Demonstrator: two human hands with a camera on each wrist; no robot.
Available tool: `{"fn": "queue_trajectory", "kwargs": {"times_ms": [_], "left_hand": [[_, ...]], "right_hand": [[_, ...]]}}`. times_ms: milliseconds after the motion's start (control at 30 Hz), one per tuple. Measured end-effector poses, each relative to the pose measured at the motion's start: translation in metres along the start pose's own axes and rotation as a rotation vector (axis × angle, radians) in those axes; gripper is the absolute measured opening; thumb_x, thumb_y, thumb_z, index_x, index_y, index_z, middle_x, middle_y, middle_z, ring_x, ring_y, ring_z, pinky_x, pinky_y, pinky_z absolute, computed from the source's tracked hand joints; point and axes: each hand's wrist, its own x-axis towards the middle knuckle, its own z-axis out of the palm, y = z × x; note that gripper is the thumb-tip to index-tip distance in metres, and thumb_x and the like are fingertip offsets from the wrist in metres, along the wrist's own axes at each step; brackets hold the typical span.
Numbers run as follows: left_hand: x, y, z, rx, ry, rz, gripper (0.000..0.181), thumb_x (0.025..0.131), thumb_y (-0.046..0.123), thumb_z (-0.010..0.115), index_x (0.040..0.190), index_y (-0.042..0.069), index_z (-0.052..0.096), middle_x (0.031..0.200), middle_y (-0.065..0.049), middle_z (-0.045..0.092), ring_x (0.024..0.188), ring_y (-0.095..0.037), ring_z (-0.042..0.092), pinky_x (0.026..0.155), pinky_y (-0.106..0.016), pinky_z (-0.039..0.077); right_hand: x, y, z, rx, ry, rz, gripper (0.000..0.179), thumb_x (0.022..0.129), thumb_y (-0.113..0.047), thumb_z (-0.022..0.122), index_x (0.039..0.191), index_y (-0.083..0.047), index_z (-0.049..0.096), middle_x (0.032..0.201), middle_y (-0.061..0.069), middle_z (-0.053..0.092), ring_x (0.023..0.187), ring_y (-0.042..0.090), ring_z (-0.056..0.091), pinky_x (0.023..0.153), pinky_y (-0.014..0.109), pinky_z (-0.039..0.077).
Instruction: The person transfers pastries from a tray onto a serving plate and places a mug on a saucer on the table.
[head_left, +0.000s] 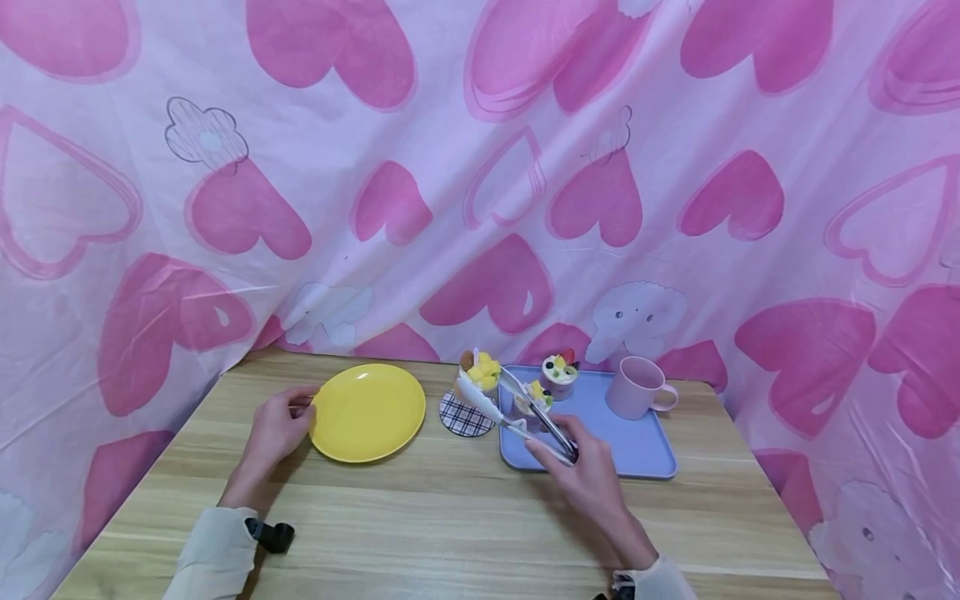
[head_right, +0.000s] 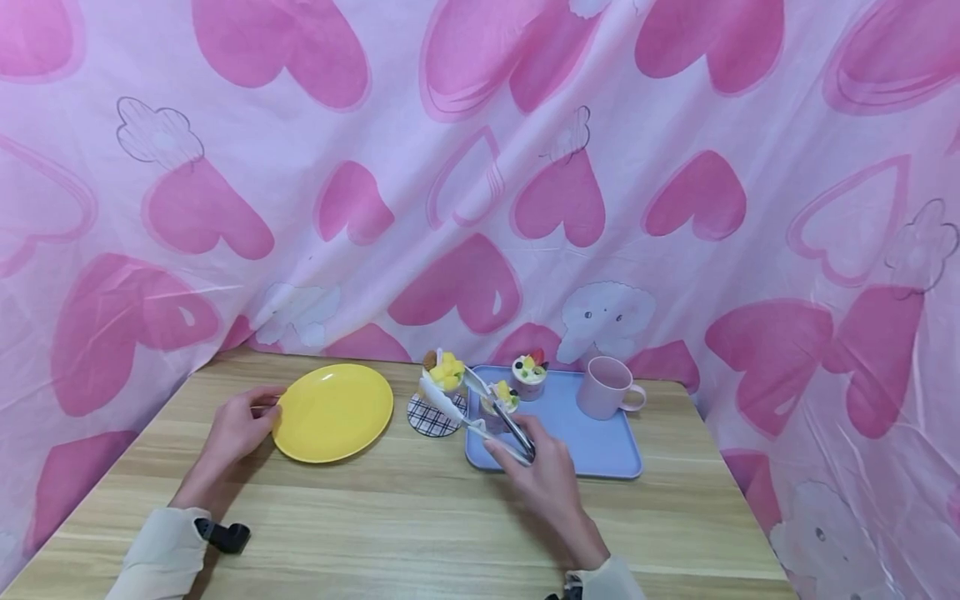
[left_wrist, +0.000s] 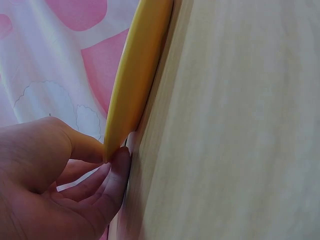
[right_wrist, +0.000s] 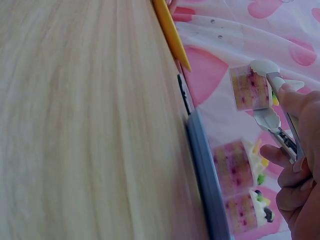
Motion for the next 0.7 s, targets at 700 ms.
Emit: {"fn": "queue_trajectory", "kwargs": {"times_ms": [700], "left_hand": [[0.001, -0.001, 0.001, -0.005, -0.027, -0.038, 0.039, 0.104, 0.005, 0.062, 0.141, -0.005, 0.066, 0.127, -0.029, 0.073, 0.113, -0.041, 0.072, 0.098, -0.055, 0.063]], "right_hand": [[0.004, -0.004, 0.04, 0.028, -0.066, 0.01, 0.054, 0.088, -0.058, 0.085, 0.133, -0.032, 0.071, 0.115, -0.001, 0.081, 0.09, 0.011, 0.069, 0.082, 0.029, 0.055]]}}
